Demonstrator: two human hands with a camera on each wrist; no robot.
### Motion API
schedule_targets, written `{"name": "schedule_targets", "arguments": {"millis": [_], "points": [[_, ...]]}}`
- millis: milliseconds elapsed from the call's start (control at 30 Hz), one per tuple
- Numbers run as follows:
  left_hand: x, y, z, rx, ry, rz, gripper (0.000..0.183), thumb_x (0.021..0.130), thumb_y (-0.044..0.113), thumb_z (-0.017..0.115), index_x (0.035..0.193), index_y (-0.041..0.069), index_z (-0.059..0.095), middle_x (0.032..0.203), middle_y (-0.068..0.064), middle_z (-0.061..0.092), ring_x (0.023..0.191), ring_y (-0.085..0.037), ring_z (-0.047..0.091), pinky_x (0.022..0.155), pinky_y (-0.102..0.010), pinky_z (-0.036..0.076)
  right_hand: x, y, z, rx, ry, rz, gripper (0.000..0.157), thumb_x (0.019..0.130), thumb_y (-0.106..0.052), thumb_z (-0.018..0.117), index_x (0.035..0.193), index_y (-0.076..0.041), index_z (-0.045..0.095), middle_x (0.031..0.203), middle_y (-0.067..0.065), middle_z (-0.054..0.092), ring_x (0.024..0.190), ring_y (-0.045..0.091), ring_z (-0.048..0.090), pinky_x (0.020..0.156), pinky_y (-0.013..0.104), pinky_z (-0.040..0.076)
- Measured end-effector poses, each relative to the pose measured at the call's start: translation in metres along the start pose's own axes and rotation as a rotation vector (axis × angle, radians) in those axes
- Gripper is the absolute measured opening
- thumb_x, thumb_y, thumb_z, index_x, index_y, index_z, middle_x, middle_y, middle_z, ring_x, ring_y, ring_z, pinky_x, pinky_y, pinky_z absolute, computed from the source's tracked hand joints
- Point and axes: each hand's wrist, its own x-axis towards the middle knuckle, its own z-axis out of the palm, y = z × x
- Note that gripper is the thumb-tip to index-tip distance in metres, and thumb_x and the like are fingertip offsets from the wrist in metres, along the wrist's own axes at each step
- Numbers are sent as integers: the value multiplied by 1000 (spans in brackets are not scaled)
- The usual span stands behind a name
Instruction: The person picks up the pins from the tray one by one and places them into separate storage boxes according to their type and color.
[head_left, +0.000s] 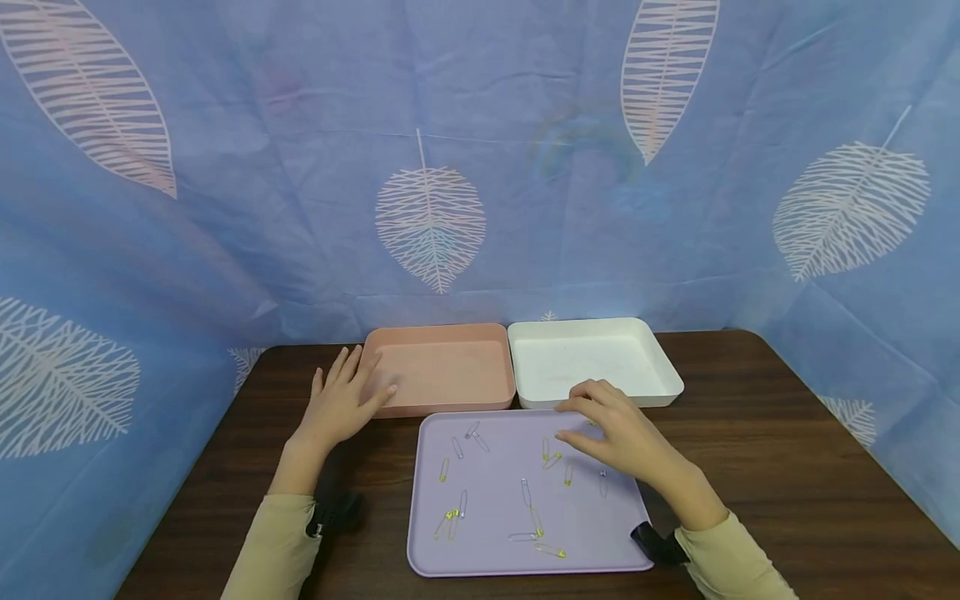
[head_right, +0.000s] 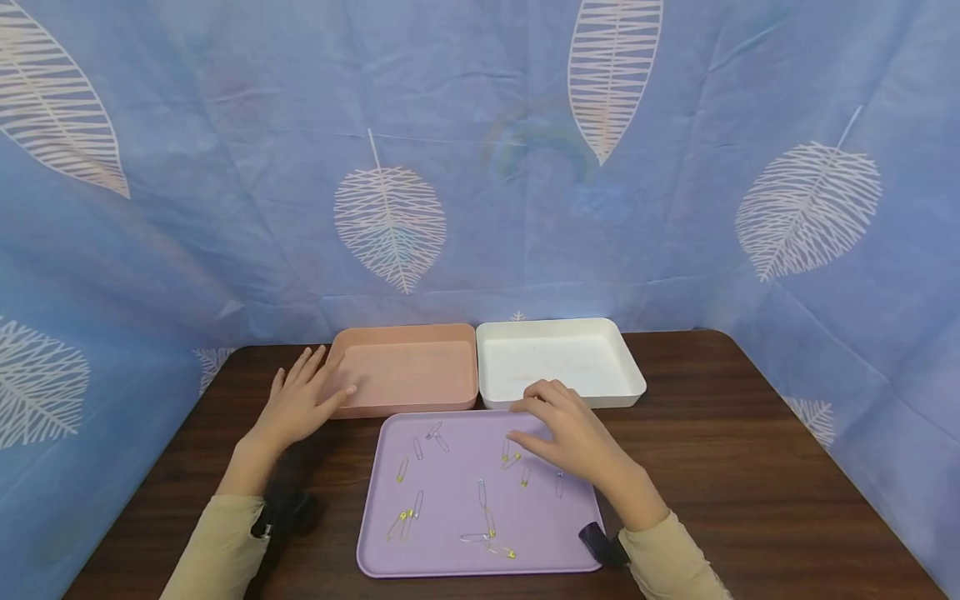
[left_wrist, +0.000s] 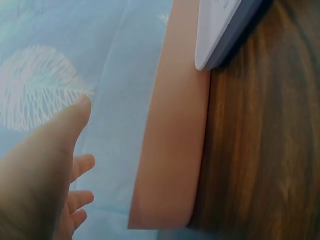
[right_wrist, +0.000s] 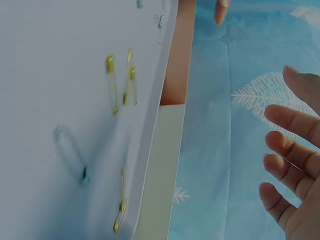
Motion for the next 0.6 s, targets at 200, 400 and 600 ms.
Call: {"name": "schedule_targets", "arguments": {"millis": [200, 400, 600], "points": [[9, -4, 9, -14, -24, -56, 78, 94, 65, 43, 157, 27, 18, 164, -17, 11, 151, -40, 5, 110, -75, 3, 10, -6, 9, 53, 0, 68, 26, 76, -25, 83, 99, -19, 72, 99, -8, 58, 91, 7, 49, 81, 29, 44], [15, -9, 21, -1, -77, -93, 80, 94, 69, 37, 158, 28, 12, 165, -16, 2, 152, -38, -3, 109, -76, 1, 20, -13, 21, 85, 10, 87, 24, 76, -25, 83, 97, -18, 72, 97, -5, 58, 90, 8, 49, 89, 34, 44], [14, -13, 27, -4, -69, -105, 80, 93, 69, 39, 157, 27, 16, 164, -17, 5, 152, -38, -3, 109, -76, 1, 31, -20, 36, 125, 21, 128, 22, 78, -25, 82, 96, -17, 73, 94, -5, 55, 88, 8, 44, 76, 28, 41]]}}
